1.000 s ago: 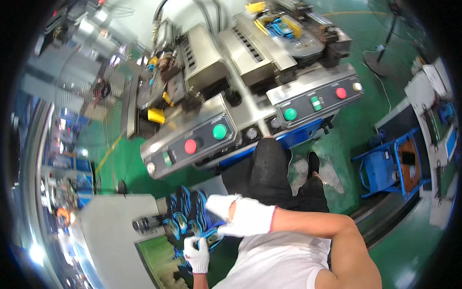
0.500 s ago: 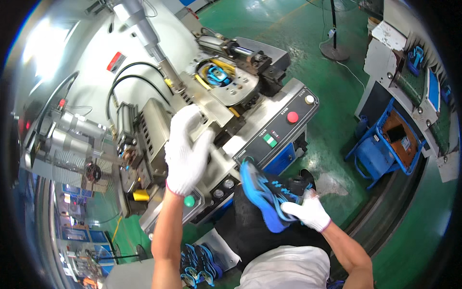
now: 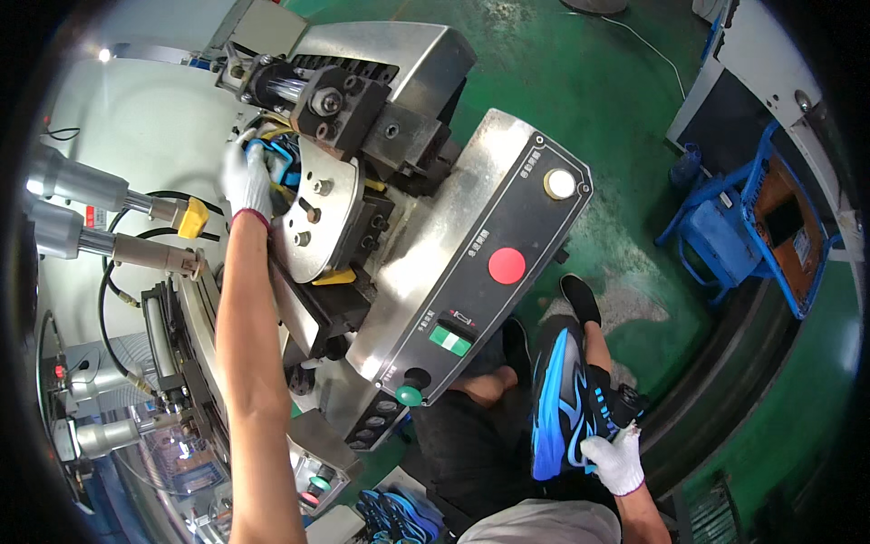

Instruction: The person places blue shoe components into a lasting machine, presses buttons to activate the machine, and then removes the processed shoes and places them on a conveyor belt.

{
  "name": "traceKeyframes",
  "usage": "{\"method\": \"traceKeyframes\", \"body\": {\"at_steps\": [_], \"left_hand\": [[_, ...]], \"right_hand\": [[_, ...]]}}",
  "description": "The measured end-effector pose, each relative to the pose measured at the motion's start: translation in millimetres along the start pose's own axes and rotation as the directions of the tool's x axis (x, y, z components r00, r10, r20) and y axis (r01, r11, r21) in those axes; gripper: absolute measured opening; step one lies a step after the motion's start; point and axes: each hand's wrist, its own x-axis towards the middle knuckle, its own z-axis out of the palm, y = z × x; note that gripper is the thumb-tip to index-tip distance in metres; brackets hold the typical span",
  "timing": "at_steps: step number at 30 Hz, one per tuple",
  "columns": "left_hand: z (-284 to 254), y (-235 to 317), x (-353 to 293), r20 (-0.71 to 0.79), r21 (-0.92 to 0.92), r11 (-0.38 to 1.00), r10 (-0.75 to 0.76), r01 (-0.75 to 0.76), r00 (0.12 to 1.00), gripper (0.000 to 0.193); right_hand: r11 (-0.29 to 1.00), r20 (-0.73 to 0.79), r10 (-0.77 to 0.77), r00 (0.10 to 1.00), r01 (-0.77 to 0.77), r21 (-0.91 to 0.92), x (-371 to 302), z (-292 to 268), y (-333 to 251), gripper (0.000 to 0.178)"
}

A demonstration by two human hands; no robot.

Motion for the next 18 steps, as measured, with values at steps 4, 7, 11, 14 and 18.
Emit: {"method": "traceKeyframes", "body": {"at_steps": [4, 7, 11, 14, 18], "left_hand": [[-13.1, 5.1, 4.4, -0.143, -0.087, 0.996, -0.014, 0.002, 0.99, 0.024], [-47.2, 24.4, -21.2, -0.248, -0.379, 0.916, 0.036, -0.131, 0.968, 0.023], [-128.1, 114.6, -98.1, -0.345, -0.422, 0.889, 0.021, -0.175, 0.939, 0.027], [-191.9, 141.0, -180.3, -0.386, -0.401, 0.86, 0.155, -0.316, 0.91, 0.021], [-233.5, 100.4, -311.9, -0.015, -0.735, 0.638, 0.321, -0.228, 0.947, 0.029]], "right_hand": [[0.958, 0.041, -0.23, 0.972, 0.233, -0.166, 11.8, 22.4, -10.7, 0.016], [0.973, -0.042, -0.23, 0.972, 0.231, 0.02, 9.2, 38.5, -14.8, 0.046], [0.961, -0.138, -0.232, 0.963, 0.249, 0.124, 4.1, 59.4, -49.3, 0.06], [0.849, -0.212, -0.521, 0.826, 0.528, -0.031, 25.5, 72.8, -73.1, 0.052], [0.657, -0.089, -0.745, 0.661, 0.703, -0.271, 45.2, 116.1, -171.4, 0.037]]}}
